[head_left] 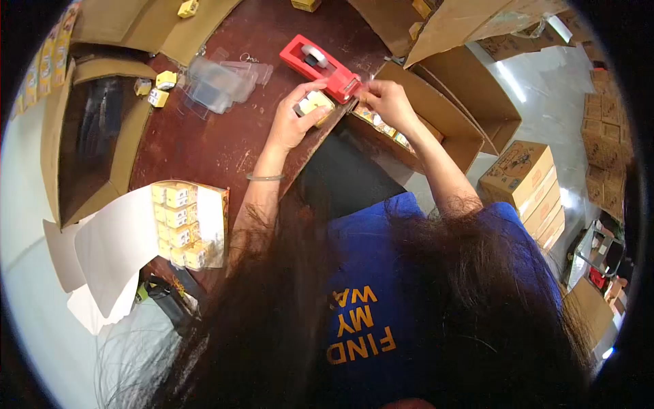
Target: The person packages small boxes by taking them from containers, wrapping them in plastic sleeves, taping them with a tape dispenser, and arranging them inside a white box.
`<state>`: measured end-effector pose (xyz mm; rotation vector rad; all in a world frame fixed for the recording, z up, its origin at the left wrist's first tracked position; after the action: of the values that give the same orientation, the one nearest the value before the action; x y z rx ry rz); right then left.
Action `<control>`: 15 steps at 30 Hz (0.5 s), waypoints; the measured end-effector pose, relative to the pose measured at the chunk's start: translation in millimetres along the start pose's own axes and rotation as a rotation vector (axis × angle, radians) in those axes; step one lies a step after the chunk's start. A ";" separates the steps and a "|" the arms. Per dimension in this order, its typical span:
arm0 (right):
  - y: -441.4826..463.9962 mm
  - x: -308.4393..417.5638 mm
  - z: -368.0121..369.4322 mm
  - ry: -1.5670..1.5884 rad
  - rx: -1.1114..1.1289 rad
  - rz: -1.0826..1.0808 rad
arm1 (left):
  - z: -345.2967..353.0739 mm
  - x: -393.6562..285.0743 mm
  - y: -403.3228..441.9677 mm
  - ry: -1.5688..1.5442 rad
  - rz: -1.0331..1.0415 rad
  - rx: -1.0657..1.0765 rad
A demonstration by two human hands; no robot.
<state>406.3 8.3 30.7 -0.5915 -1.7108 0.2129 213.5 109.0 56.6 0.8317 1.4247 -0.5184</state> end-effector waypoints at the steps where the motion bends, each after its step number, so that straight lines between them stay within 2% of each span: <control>1: -4.9 -1.8 0.9 0.090 0.020 -0.056 | 0.0 -0.8 0.6 0.016 -0.017 -0.003; 4: -16.6 -13.7 15.0 0.351 0.135 -0.198 | -1.5 4.3 -11.6 0.062 -0.099 -0.061; 5: -30.1 -17.1 28.4 0.360 0.149 -0.166 | 2.3 11.1 -25.4 0.054 -0.133 -0.067; 9: -40.3 31.7 62.8 0.275 0.023 -0.392 | -3.7 14.1 -14.6 -0.045 -0.098 -0.135; 15: -31.5 32.5 64.3 0.214 -0.078 -0.291 | -2.0 9.8 -16.6 -0.053 -0.080 -0.155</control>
<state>332.5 8.9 57.9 -0.4001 -1.5790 -0.1207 200.7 101.7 44.0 0.6351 1.4348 -0.4809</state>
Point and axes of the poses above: each hand's wrist, its own y-axis towards the middle knuckle, its own z-axis out of the palm, x = y × z, the point moved 4 cm from there along y, towards the middle knuckle, and after that the axes turned 7 degrees about z, right-handed, at the moved point
